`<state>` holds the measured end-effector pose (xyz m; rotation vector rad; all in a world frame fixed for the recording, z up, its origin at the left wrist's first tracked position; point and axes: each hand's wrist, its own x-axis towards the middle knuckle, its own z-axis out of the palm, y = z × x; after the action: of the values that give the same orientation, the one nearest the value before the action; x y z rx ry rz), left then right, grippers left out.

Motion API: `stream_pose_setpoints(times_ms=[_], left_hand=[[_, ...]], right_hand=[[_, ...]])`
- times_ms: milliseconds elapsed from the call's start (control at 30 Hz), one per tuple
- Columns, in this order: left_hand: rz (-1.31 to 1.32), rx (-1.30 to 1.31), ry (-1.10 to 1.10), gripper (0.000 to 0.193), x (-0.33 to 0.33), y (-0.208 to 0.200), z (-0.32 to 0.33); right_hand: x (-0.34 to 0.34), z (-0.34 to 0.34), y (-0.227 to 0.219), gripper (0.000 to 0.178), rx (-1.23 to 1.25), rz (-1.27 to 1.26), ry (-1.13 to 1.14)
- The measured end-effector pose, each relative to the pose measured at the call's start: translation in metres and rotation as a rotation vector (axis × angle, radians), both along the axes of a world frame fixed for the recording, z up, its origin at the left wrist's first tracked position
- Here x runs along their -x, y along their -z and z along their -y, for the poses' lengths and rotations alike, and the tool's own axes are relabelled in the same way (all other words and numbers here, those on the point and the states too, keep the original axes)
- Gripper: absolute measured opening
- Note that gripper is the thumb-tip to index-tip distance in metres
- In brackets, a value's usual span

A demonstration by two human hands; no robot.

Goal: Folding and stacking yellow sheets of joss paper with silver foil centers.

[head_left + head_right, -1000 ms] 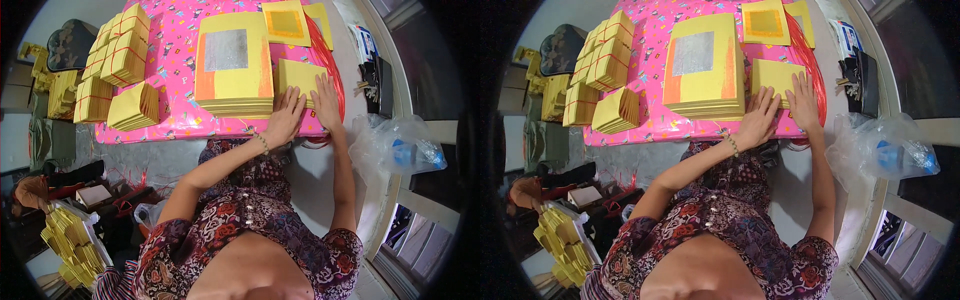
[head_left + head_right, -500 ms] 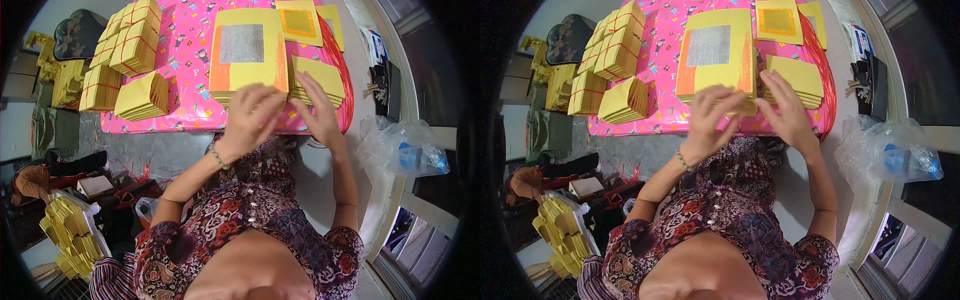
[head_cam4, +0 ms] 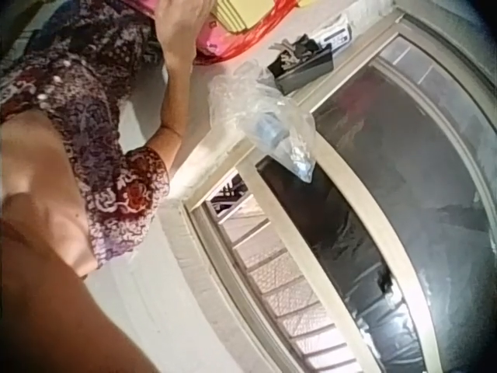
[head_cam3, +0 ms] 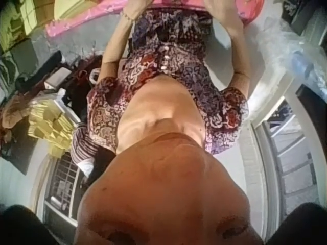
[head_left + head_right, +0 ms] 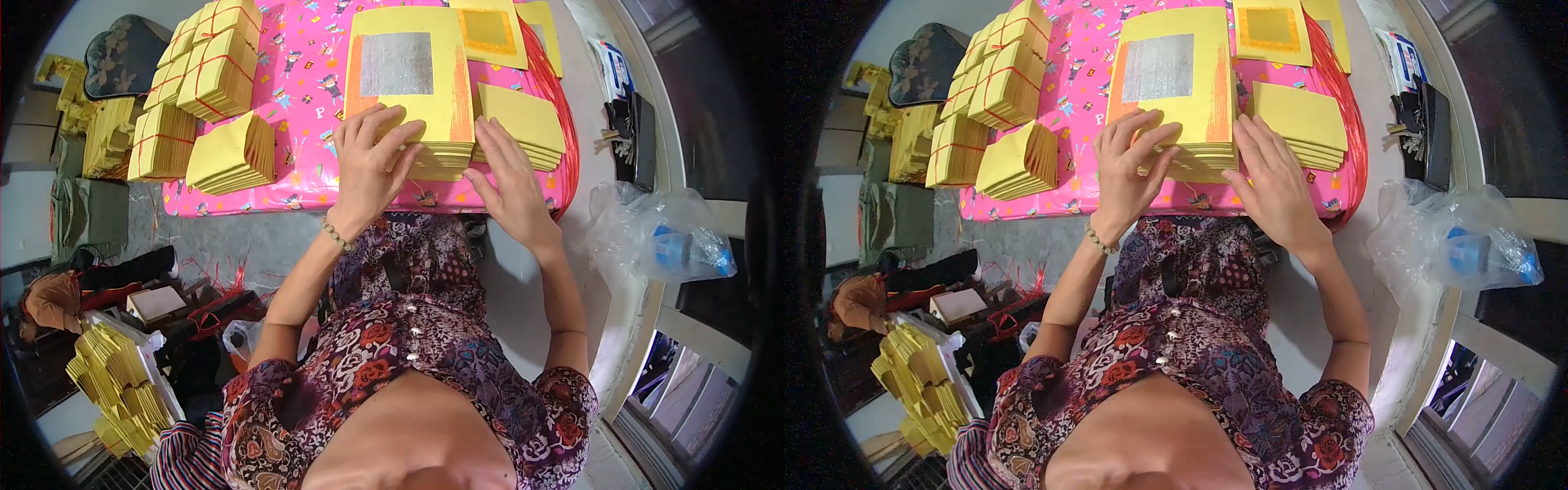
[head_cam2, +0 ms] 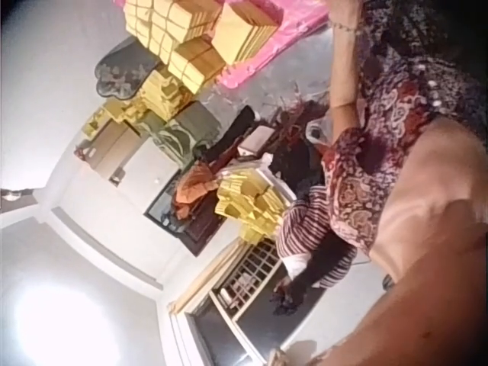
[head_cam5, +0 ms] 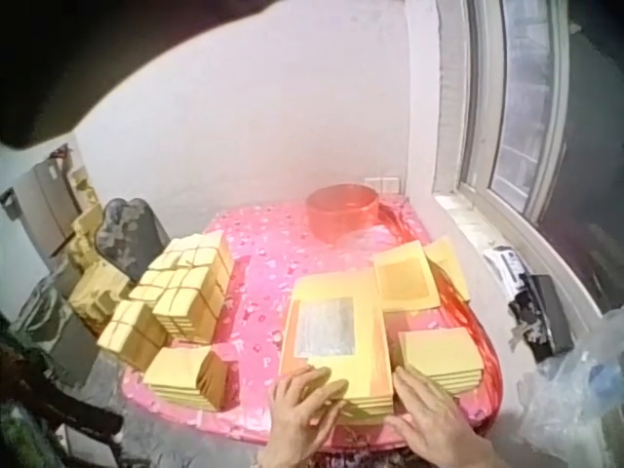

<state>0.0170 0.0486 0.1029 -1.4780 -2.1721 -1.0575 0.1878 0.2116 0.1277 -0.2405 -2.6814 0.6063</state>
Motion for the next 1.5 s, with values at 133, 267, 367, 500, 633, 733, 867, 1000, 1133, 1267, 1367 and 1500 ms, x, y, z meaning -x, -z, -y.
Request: stream_pose_setpoints(times_ms=[133,267,367,500,633,733,867,1000,1133,1267,1367,1500], left_hand=[[0.009,-0.018,0.012,0.035,0.001,-0.007,-0.001],[0.05,-0.05,0.121,0.034,0.007,-0.009,-0.007],[0.045,-0.046,0.157,0.03,0.013,-0.009,-0.011],[0.074,-0.037,0.185,0.022,0.017,-0.013,-0.011],[0.124,-0.037,0.197,0.018,0.019,-0.018,-0.012],[0.115,-0.041,0.194,0.017,0.019,-0.018,-0.012],[0.113,-0.038,0.177,0.017,0.019,-0.016,-0.012],[0.123,-0.034,0.173,0.017,0.018,-0.016,-0.012],[0.119,-0.03,0.177,0.019,0.019,-0.018,-0.011],[0.045,-0.041,0.17,0.033,0.02,-0.021,-0.013],[-0.021,-0.037,0.154,0.039,0.022,-0.025,-0.017],[-0.077,0.043,0.185,0.037,0.026,-0.029,-0.021]], right_hand=[[0.0,-0.003,-0.006,0.058,-0.063,-0.018,0.015],[0.007,-0.012,-0.016,0.055,0.012,-0.058,0.016],[0.014,-0.019,-0.016,0.048,0.026,-0.097,-0.016],[0.019,-0.027,-0.012,0.033,0.017,-0.11,-0.057],[0.021,-0.028,-0.015,0.027,0.065,-0.135,-0.061],[0.023,-0.029,-0.014,0.024,0.075,-0.149,-0.065],[0.024,-0.029,-0.016,0.022,0.059,-0.154,-0.06],[0.026,-0.029,-0.017,0.017,0.035,-0.142,-0.057],[0.032,-0.027,-0.017,0.012,-0.032,-0.198,-0.07],[0.04,-0.029,-0.017,0.011,-0.074,-0.28,-0.081],[0.045,-0.027,-0.024,0.011,-0.044,-0.306,-0.06],[0.049,-0.029,-0.031,0.013,0.024,-0.3,-0.046]])
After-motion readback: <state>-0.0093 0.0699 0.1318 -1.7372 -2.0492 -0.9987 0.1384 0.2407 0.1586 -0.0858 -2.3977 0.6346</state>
